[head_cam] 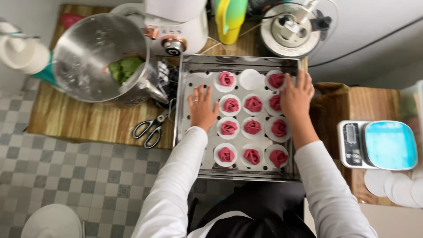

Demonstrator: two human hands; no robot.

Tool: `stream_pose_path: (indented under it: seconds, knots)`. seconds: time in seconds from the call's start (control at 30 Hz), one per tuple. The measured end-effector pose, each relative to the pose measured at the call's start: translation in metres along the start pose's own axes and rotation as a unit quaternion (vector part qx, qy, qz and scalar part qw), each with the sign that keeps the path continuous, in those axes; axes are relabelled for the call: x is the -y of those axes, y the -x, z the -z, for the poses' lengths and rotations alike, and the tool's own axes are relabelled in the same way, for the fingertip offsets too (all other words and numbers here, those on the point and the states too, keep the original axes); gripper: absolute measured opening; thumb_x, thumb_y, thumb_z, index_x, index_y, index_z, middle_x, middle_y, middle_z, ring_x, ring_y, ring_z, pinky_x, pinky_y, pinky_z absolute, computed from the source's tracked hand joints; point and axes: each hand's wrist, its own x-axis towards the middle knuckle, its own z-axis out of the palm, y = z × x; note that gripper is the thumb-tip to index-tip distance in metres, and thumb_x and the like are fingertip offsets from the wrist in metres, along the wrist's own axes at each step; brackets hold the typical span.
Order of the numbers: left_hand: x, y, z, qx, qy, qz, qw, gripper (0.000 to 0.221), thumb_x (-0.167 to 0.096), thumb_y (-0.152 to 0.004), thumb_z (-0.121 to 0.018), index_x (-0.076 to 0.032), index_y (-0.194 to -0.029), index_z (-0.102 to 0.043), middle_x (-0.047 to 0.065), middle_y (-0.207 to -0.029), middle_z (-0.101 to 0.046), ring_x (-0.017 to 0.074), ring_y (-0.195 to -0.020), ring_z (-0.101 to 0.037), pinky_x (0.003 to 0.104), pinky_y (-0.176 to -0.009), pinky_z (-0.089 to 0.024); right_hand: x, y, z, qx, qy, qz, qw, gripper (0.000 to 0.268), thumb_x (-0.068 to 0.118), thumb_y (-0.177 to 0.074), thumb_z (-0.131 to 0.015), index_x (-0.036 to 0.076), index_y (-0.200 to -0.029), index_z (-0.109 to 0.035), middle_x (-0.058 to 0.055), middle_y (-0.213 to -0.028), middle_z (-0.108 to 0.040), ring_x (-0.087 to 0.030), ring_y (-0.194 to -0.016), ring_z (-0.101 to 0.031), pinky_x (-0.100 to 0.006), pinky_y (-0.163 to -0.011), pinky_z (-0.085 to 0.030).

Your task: The person prepares dough by hand, cutting it with a tool and rolling it into the shape of a rose before placing it into a metal steamer tray alongside others.

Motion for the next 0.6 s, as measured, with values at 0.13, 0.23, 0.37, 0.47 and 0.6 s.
stream_pose_path:
  seconds: [0.13,0.23,0.37,0.47,0.6]
  knots:
    - [-0.001,0.001,-0.005,0.025,-0.005,0.011,1.000,0.055,-0.032,-0.076,-0.047,-0.009,-0.125,-0.035,0.017,-0.128,-0.033,0.0306,-0.121,-0.026,0.046,-0.094,-0.019,0.003,-0.018,-0.005,-0.049,0.025,0.070,0.996,0.040,0.014,-0.074,-0.059,0.014,-0.113,-0.054,-0.014,-0.127,-0.036,-0.033,-0.118,-0.027,-0.049,-0.089,-0.016]
    - [-0.002,-0.001,-0.002,0.059,0.023,0.028,0.998,0.053,-0.032,-0.080,-0.042,-0.010,-0.127,-0.030,0.016,-0.132,-0.027,0.0292,-0.124,-0.020,0.045,-0.096,-0.014,0.000,-0.042,-0.029,-0.106,0.029,0.169,0.980,0.029,0.017,-0.073,-0.061,0.022,-0.101,-0.059,-0.005,-0.119,-0.046,-0.025,-0.115,-0.031,-0.045,-0.086,-0.014]
    - [-0.001,0.000,-0.004,0.062,0.015,0.028,0.998,0.053,-0.032,-0.081,-0.041,-0.010,-0.127,-0.029,0.015,-0.132,-0.026,0.0289,-0.124,-0.019,0.045,-0.096,-0.013,0.010,-0.057,-0.057,-0.069,-0.030,0.203,0.976,0.018,0.019,-0.076,-0.055,0.028,-0.091,-0.059,0.007,-0.095,-0.056,-0.016,-0.108,-0.039,-0.045,-0.086,-0.017]
    - [-0.001,-0.001,-0.004,0.066,0.013,0.031,0.997,0.053,-0.033,-0.081,-0.040,-0.011,-0.127,-0.029,0.015,-0.133,-0.025,0.0286,-0.124,-0.019,0.044,-0.097,-0.012,0.015,-0.052,-0.065,-0.038,-0.048,0.221,0.973,0.024,0.012,-0.076,-0.051,0.030,-0.089,-0.059,0.008,-0.094,-0.057,-0.014,-0.108,-0.040,-0.044,-0.085,-0.017]
    - [0.001,-0.002,-0.007,0.063,0.019,0.032,0.997,0.053,-0.033,-0.080,-0.039,-0.011,-0.127,-0.029,0.015,-0.133,-0.025,0.0288,-0.124,-0.019,0.044,-0.097,-0.012,0.016,-0.044,-0.064,0.010,-0.112,0.160,0.981,0.034,0.007,-0.079,-0.042,0.031,-0.097,-0.058,0.006,-0.108,-0.052,-0.018,-0.110,-0.036,-0.044,-0.083,-0.016]
